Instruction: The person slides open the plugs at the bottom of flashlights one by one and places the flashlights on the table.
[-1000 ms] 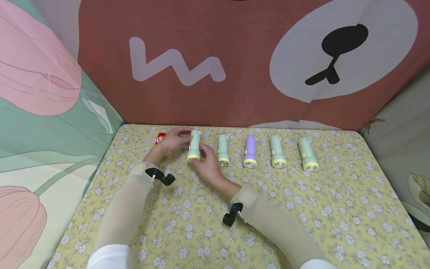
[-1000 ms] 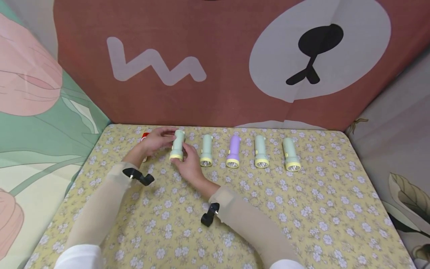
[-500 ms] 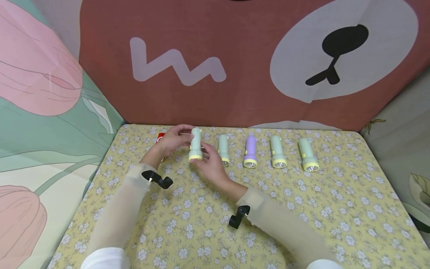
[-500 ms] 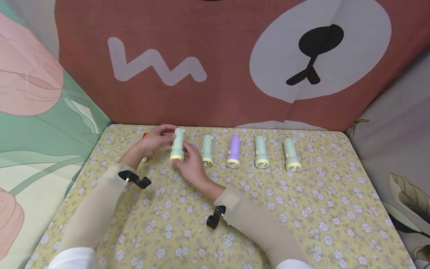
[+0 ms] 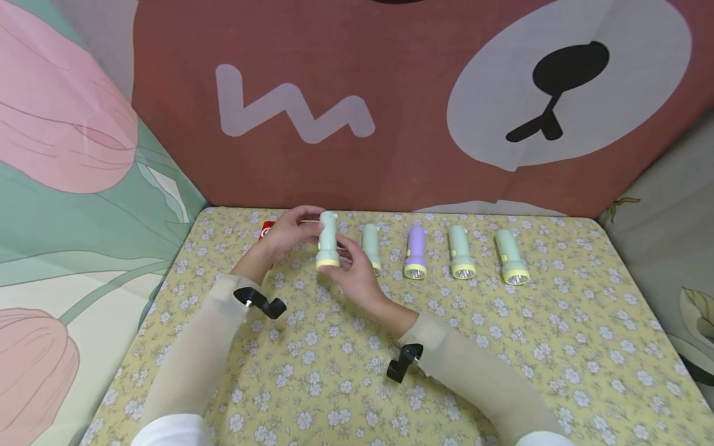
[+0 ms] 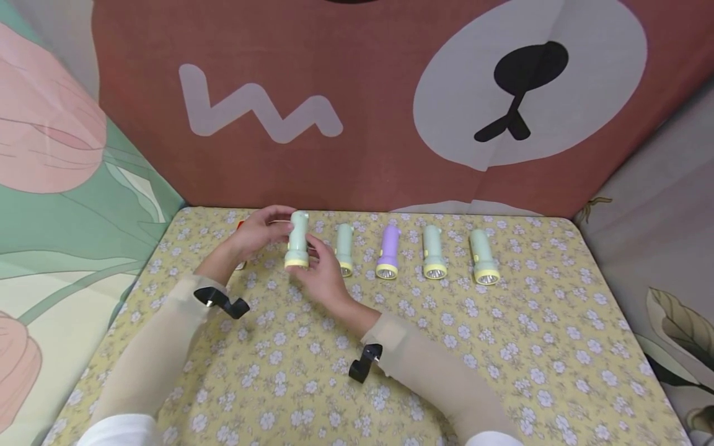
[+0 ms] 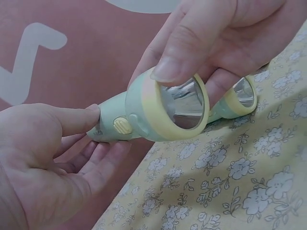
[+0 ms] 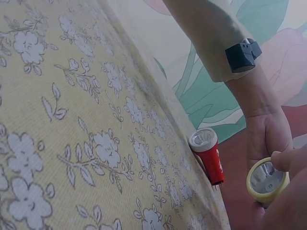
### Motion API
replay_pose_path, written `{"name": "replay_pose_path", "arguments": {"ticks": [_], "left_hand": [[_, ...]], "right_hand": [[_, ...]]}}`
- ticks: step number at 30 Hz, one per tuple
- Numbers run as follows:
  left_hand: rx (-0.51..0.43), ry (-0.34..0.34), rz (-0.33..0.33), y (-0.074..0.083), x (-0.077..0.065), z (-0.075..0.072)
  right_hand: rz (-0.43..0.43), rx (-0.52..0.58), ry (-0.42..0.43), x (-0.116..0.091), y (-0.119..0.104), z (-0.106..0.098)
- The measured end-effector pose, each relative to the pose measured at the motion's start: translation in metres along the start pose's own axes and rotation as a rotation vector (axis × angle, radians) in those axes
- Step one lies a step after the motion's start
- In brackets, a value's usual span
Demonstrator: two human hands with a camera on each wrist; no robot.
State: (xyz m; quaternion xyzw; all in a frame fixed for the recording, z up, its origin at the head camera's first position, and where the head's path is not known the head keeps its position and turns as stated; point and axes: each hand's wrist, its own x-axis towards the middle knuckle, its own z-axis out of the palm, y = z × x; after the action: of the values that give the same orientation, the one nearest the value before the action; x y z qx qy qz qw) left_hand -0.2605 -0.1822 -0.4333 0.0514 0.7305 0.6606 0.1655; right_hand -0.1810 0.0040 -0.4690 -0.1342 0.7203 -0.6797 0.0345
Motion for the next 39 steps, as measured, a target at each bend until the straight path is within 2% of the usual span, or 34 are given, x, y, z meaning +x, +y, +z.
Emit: {"name": "replay_pose_path", "arguments": {"ticks": [5, 13, 19, 26, 31, 39], "left_hand": [[-0.011, 0.005, 0.001, 0.001, -0.001, 0.002], [0.019, 0.008, 0.059, 0.006, -0.005, 0.008], [0.043, 0.016, 0.093, 0.010, -0.009, 0.011], [0.121, 0.029, 0.181, 0.013, -0.013, 0.015], [0.132, 0.033, 0.236, 0.016, -0.018, 0.019], [0.143, 0.037, 0.298, 0.018, -0.024, 0.023]], "right_hand": [[0.008, 0.014, -0.005, -0.002, -0.001, -0.003], [0.002, 0.069, 0.039, -0.001, -0.004, -0.010], [0.016, 0.069, 0.078, 0.002, -0.005, -0.013], [0.034, 0.097, 0.102, 0.002, -0.015, -0.017], [0.041, 0.096, 0.128, 0.004, -0.014, -0.019], [0.082, 0.097, 0.092, 0.001, -0.019, -0.025]]}}
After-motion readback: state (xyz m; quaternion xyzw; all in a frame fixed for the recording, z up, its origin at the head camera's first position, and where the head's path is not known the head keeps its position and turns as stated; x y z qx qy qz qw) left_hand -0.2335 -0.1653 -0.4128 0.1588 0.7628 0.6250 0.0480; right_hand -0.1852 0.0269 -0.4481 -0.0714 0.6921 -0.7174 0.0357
